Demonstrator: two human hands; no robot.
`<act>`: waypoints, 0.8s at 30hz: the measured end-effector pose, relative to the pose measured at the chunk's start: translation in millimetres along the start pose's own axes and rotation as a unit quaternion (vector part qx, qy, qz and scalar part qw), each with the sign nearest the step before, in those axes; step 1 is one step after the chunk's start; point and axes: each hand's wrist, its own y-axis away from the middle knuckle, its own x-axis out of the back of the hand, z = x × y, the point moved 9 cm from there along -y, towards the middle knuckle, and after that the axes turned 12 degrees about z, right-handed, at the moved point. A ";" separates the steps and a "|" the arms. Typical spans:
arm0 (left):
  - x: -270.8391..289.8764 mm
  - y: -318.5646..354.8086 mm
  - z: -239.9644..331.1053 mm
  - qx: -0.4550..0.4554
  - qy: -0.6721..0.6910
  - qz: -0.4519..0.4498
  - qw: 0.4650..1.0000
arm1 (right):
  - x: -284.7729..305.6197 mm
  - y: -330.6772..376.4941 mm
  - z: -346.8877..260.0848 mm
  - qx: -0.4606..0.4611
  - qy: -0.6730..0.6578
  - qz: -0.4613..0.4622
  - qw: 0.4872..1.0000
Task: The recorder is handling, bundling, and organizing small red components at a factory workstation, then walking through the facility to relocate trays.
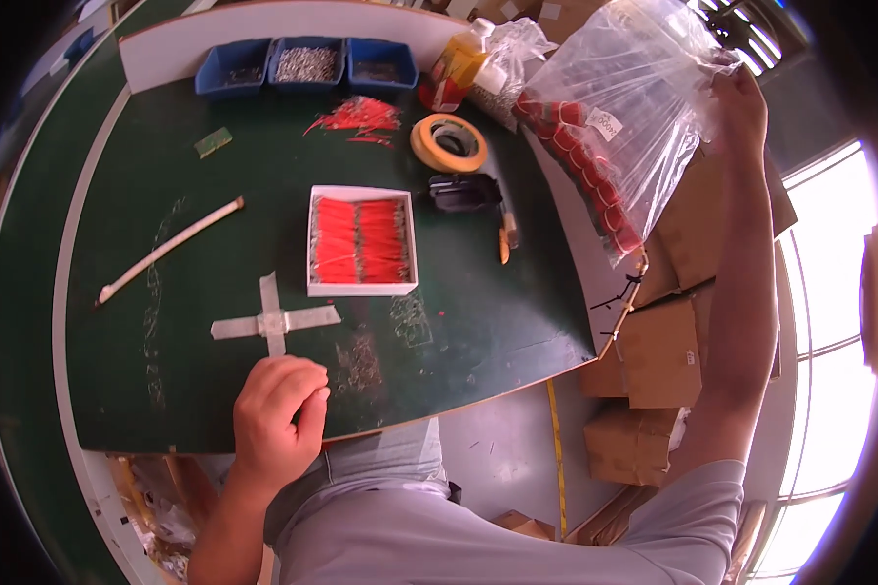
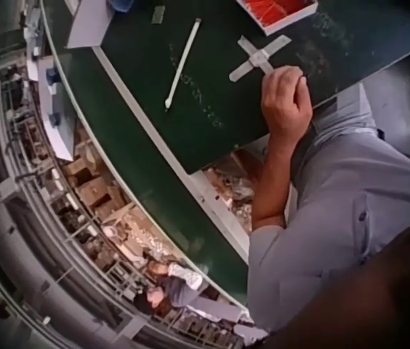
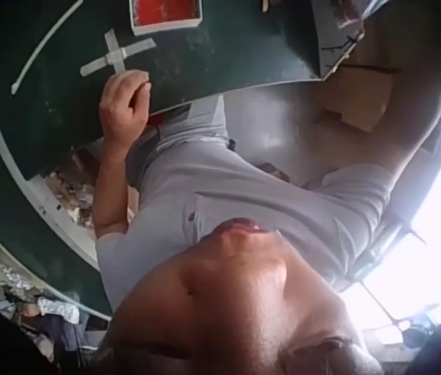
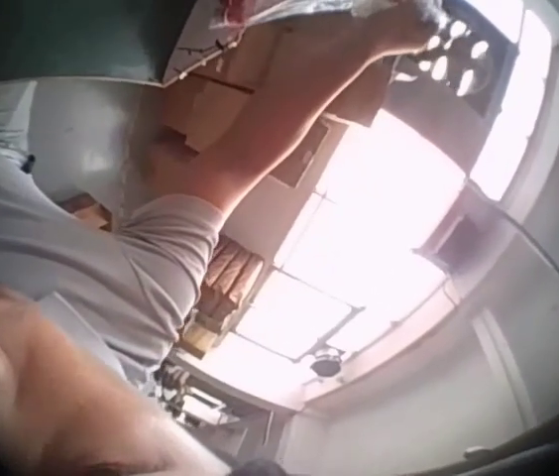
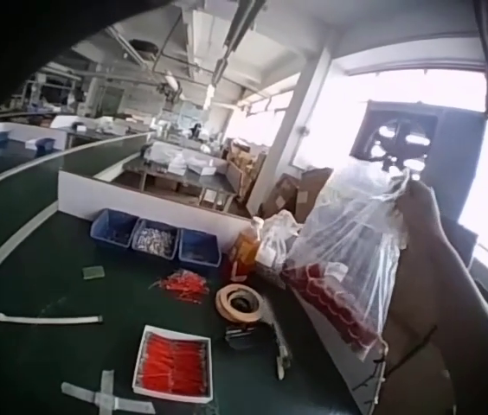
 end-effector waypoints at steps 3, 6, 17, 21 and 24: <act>-1.4 3.2 -3.2 0.022 0.042 -0.003 0.999 | 27.1 -14.3 -28.9 0.004 -0.047 0.002 0.999; -20.9 -6.8 0.8 0.098 0.136 -0.032 0.985 | 20.5 0.5 -72.7 0.026 -0.117 -0.079 0.990; -144.1 -35.8 97.7 0.465 0.677 -0.221 0.526 | -31.2 168.7 -211.4 -0.045 -0.433 -0.038 0.899; -135.1 -24.0 72.4 0.415 0.775 -0.252 0.405 | -33.5 183.0 -184.5 -0.062 -0.443 -0.008 0.895; -129.2 -7.2 50.0 0.398 0.793 -0.240 0.395 | -55.4 193.7 -183.5 -0.084 -0.443 -0.037 0.892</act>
